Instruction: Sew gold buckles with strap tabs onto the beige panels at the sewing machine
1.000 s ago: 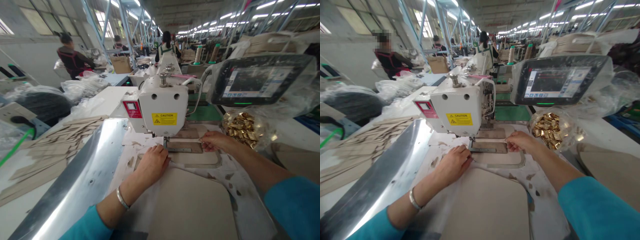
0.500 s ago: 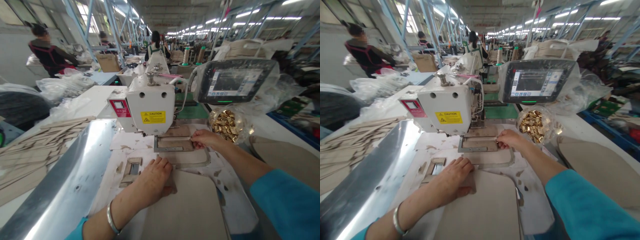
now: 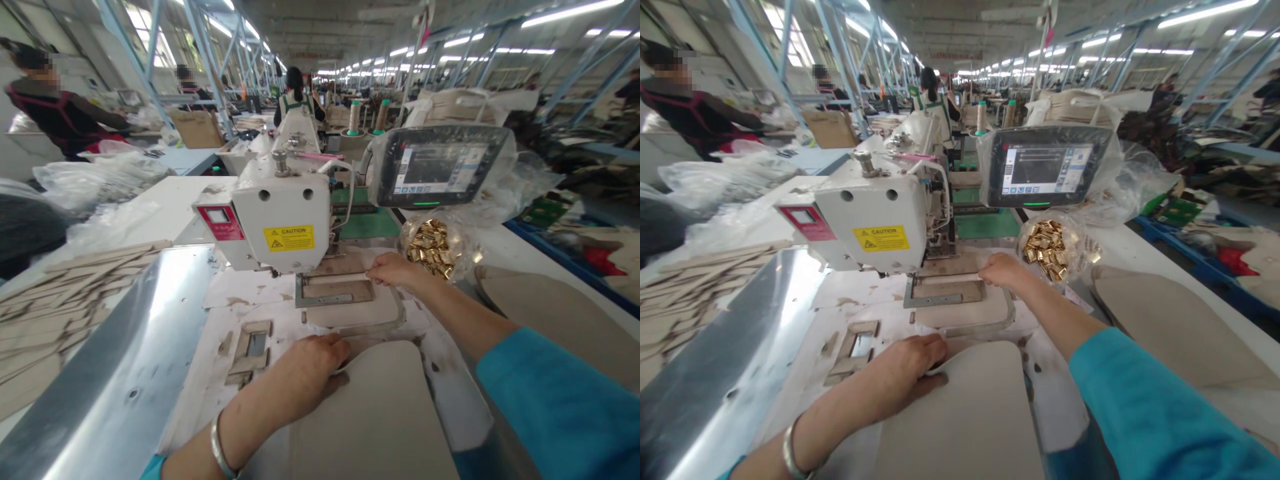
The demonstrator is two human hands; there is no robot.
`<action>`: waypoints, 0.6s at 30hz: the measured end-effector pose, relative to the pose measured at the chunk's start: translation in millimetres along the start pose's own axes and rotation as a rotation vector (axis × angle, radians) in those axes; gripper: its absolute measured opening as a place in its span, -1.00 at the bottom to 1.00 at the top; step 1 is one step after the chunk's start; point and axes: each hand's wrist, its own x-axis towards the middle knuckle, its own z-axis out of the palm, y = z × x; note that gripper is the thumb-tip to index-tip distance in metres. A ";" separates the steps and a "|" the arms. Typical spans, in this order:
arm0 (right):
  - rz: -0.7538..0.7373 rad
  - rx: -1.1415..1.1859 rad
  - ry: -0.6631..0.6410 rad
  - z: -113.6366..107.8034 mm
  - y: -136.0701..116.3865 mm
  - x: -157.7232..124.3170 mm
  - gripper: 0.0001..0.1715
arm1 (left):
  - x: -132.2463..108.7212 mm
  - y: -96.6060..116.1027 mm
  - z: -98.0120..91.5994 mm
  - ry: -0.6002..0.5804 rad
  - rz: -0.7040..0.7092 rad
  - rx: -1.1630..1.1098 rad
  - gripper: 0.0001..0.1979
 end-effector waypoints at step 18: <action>-0.266 0.053 0.240 -49.1 33.8 1.4 -0.80 | 2.8 -6.0 4.0 -0.030 -0.061 -0.121 -0.91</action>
